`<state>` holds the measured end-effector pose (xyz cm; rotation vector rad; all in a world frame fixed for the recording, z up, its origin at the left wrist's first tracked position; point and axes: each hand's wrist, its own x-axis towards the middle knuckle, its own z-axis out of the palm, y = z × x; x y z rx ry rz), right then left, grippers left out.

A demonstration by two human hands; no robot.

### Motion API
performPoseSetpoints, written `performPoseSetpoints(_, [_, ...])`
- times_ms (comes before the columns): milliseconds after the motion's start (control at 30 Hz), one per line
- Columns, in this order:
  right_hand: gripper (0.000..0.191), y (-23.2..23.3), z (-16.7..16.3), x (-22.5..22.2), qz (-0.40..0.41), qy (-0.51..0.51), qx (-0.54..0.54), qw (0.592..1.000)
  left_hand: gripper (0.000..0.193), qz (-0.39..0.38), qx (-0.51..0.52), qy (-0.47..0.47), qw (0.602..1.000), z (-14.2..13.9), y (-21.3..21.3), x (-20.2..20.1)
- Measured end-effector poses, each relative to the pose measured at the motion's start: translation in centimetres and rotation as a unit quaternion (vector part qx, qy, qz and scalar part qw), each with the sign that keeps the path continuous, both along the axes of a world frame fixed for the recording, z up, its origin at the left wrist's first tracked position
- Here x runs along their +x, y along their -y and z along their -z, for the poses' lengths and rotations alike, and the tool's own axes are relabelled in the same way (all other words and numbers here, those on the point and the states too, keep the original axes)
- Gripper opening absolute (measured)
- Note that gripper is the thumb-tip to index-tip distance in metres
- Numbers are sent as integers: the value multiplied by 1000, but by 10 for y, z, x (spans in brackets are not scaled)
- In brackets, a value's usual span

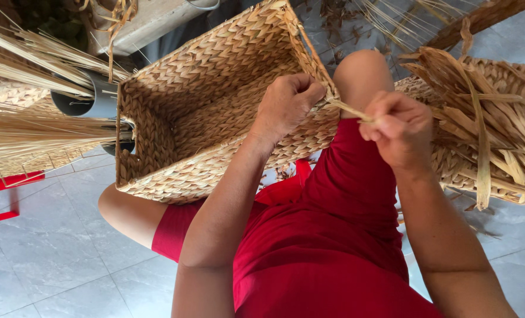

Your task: The person sits on the floor with a woven water hyacinth basket on their lap, tucks and presses dried palm leaf strips into the basket's rim and weave, then uses scissors to trim off excess strip ends around the rim and inside the basket.

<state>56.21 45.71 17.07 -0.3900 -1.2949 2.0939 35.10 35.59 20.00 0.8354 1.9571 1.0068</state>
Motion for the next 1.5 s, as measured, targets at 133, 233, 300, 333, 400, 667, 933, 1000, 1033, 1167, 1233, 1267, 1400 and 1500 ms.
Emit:
performPoseSetpoints(133, [23,4,-18,1,29,98,191,976,32,-6,-10,-8,1000,-5,1,1])
performPoseSetpoints(233, [24,13,-16,-10,53,126,404,904,32,-5,-17,-2,1000,-7,2,2])
performPoseSetpoints(300, [15,16,-7,-14,70,106,403,906,32,-1,-18,-15,1000,-7,2,3])
performPoseSetpoints(333, [13,17,-2,-12,79,101,341,931,33,1,-18,-22,1000,-7,2,3])
performPoseSetpoints(400, [18,11,8,-7,98,55,220,969,29,-5,1,-49,999,-7,4,2])
performPoseSetpoints(667, [38,-12,10,35,131,-4,129,983,11,67,220,-66,971,-9,27,6])
performPoseSetpoints(933, [33,-24,-27,3,155,15,245,957,15,79,231,-189,951,-18,37,9])
performPoseSetpoints(1000, [29,-22,-41,-7,147,28,272,951,16,76,224,-195,952,-19,37,10])
performPoseSetpoints(1033, [30,-21,-49,-12,135,42,280,950,17,72,220,-199,952,-20,37,11])
performPoseSetpoints(1167, [24,-26,-81,-41,54,73,329,940,16,76,233,-195,950,-22,36,11])
performPoseSetpoints(1233, [22,-33,-89,-62,20,110,321,940,16,79,234,-187,951,-25,33,11])
performPoseSetpoints(1267, [22,-39,-90,-76,5,125,318,940,17,65,210,-168,961,-26,31,11])
performPoseSetpoints(1400, [20,-65,-69,-127,-59,169,327,928,26,-6,44,-72,996,-31,17,13])
performPoseSetpoints(1500, [14,-85,-39,-147,-68,200,361,908,25,-30,7,-32,999,-31,10,9])
